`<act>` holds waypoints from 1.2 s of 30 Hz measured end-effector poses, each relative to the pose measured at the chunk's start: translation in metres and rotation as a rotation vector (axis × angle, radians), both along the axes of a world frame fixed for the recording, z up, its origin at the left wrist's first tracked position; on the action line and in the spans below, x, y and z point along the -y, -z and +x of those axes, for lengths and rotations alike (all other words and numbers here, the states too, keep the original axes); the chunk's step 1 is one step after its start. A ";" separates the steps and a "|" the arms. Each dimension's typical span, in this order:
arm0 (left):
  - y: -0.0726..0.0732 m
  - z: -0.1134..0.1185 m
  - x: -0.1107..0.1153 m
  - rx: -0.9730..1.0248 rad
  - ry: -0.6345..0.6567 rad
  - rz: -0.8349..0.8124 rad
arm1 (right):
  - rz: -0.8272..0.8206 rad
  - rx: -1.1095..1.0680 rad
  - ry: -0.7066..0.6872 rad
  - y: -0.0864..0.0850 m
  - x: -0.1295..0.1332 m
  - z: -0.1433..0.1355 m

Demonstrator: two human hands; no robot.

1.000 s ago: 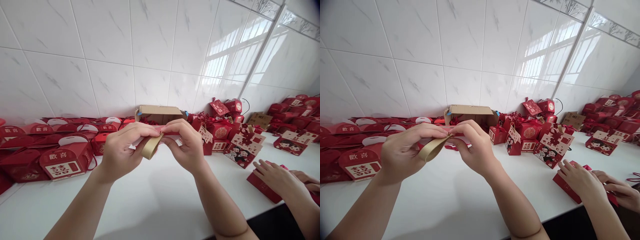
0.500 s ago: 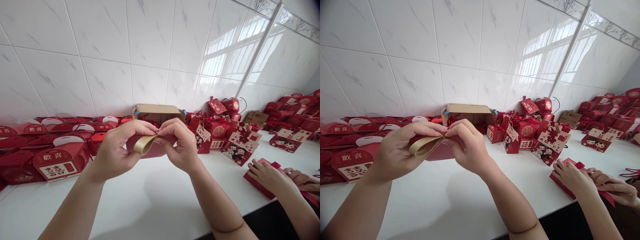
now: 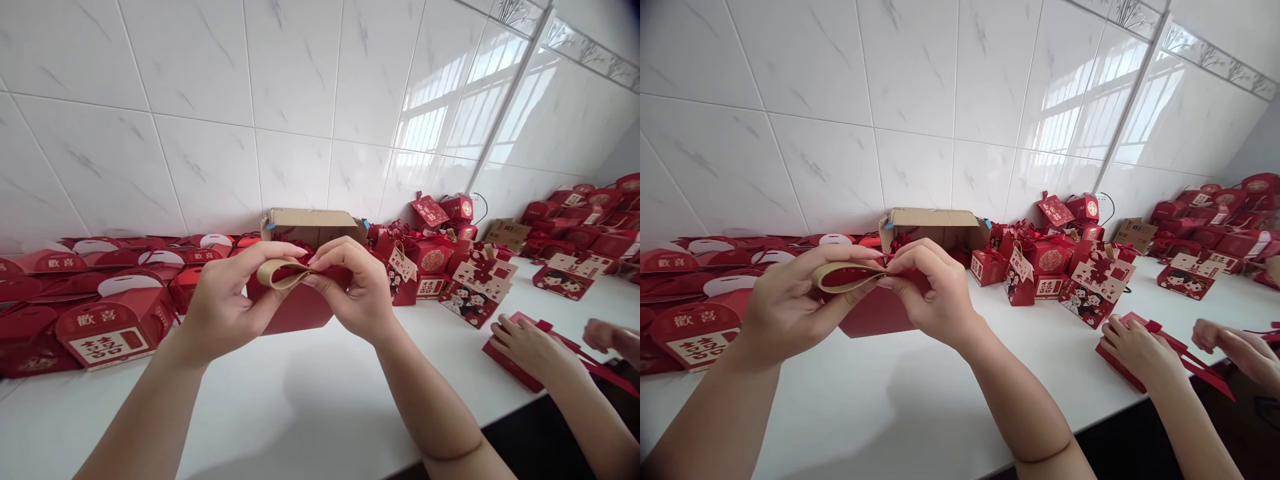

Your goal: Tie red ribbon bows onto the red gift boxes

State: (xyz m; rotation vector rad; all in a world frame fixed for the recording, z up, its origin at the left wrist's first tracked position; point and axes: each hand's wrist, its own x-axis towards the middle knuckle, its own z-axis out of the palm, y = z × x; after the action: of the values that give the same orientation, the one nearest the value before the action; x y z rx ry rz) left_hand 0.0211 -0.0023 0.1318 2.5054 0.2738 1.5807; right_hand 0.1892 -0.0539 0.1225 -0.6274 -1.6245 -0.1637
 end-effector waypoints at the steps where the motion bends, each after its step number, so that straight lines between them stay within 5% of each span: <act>1: 0.000 0.000 0.000 -0.001 0.005 -0.011 | -0.011 -0.007 -0.005 0.000 0.000 0.000; 15: 0.004 0.007 -0.008 0.032 -0.019 -0.212 | -0.083 -0.079 0.005 0.006 -0.013 0.000; 21: -0.007 -0.004 -0.010 -0.183 -0.049 -0.336 | -0.381 -0.100 -0.003 0.006 -0.016 0.005; 31: -0.002 0.007 -0.005 0.182 -0.147 -0.394 | -0.532 -0.066 -0.173 0.008 -0.014 0.003; 36: 0.000 0.011 -0.005 0.156 -0.156 -0.336 | -0.574 -0.070 -0.246 0.010 -0.012 0.004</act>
State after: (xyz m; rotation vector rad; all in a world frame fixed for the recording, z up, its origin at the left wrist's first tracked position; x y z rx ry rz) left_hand 0.0321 0.0026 0.1319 2.1401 0.6667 1.6179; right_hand 0.1933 -0.0424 0.1128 -0.8442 -1.6679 0.5173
